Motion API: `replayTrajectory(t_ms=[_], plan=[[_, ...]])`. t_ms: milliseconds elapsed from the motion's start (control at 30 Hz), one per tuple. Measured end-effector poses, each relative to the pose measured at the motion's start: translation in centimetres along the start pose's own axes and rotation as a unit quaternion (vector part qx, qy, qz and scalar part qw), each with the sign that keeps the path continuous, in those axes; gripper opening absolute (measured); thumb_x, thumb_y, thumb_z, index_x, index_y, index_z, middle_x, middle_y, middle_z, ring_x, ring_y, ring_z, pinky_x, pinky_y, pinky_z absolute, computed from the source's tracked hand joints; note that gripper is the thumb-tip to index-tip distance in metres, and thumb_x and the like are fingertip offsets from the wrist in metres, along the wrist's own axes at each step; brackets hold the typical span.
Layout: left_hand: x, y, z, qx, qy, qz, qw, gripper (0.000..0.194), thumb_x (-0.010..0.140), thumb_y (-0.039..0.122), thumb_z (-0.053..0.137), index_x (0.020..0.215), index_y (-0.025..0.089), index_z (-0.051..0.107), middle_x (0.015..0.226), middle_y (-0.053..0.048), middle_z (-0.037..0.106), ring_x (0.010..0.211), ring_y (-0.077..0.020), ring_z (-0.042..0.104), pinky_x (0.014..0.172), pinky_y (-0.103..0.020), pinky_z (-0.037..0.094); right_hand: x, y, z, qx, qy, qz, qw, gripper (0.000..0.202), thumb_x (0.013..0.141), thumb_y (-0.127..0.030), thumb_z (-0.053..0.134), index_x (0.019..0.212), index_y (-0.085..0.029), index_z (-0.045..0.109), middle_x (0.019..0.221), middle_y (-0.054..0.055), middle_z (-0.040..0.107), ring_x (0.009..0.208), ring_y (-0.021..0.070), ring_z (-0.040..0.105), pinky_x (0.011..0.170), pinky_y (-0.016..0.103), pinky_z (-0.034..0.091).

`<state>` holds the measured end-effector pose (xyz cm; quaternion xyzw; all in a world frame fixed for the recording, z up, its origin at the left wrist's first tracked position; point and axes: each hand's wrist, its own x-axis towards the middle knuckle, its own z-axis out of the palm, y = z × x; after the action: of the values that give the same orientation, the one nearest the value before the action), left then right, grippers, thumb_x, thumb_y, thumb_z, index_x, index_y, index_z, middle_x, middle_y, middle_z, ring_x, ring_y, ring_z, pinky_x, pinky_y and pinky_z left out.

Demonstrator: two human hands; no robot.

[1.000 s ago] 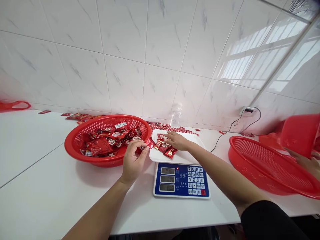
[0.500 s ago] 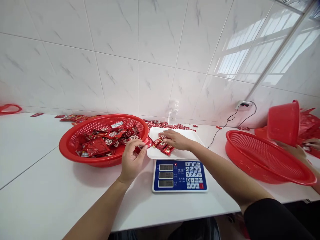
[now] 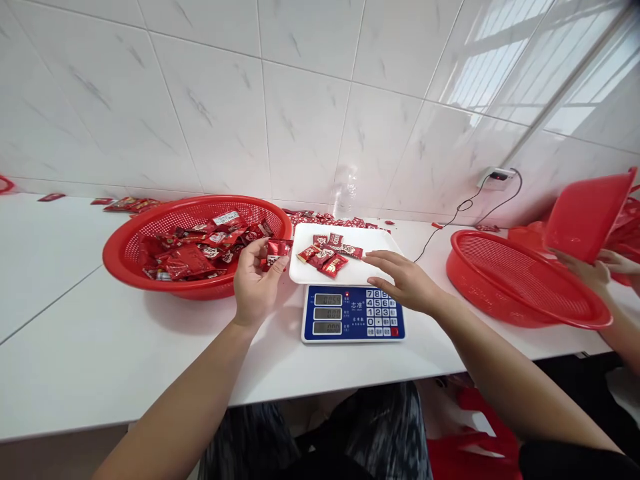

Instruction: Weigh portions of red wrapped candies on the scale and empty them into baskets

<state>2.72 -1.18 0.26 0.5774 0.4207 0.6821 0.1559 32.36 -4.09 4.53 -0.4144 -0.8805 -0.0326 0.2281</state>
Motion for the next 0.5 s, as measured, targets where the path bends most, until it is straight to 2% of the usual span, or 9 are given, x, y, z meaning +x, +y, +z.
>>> replayTrajectory(t_ms=[133, 333, 500], plan=[[0.0, -0.6, -0.2, 0.042, -0.006, 0.001, 0.999, 0.032, 0.078, 0.034, 0.068, 0.105, 0.02, 0.058, 0.104, -0.006, 0.057, 0.095, -0.0193, 0.06, 0.081, -0.032, 0.051, -0.6, 0.3, -0.3, -0.016, -0.008, 0.017, 1.0, 0.041, 0.094, -0.042, 0.044, 0.132, -0.028, 0.05, 0.131, 0.007, 0.056, 0.121, 0.0258, 0.052, 0.098, 0.048, 0.047], [-0.3, -0.3, 0.1, -0.041, -0.041, 0.009, 0.998, 0.032, 0.085, 0.033, 0.061, 0.112, 0.02, 0.048, 0.106, -0.008, 0.061, 0.101, -0.02, 0.062, 0.088, -0.037, 0.051, -0.1, 0.2, 0.0, -0.021, -0.013, 0.016, 1.0, 0.04, 0.093, -0.039, 0.046, 0.131, -0.026, 0.051, 0.131, 0.008, 0.056, 0.121, 0.0251, 0.052, 0.098, 0.046, 0.046], [-0.3, 0.0, 0.2, -0.084, -0.07, 0.001, 0.994, 0.034, 0.087, 0.034, 0.059, 0.113, 0.02, 0.044, 0.108, -0.01, 0.064, 0.102, -0.0218, 0.064, 0.088, -0.041, 0.052, 2.0, -0.3, 1.1, 0.001, -0.039, -0.002, 0.999, 0.039, 0.092, -0.034, 0.05, 0.13, -0.028, 0.051, 0.132, 0.006, 0.055, 0.125, 0.0245, 0.048, 0.101, 0.047, 0.043]])
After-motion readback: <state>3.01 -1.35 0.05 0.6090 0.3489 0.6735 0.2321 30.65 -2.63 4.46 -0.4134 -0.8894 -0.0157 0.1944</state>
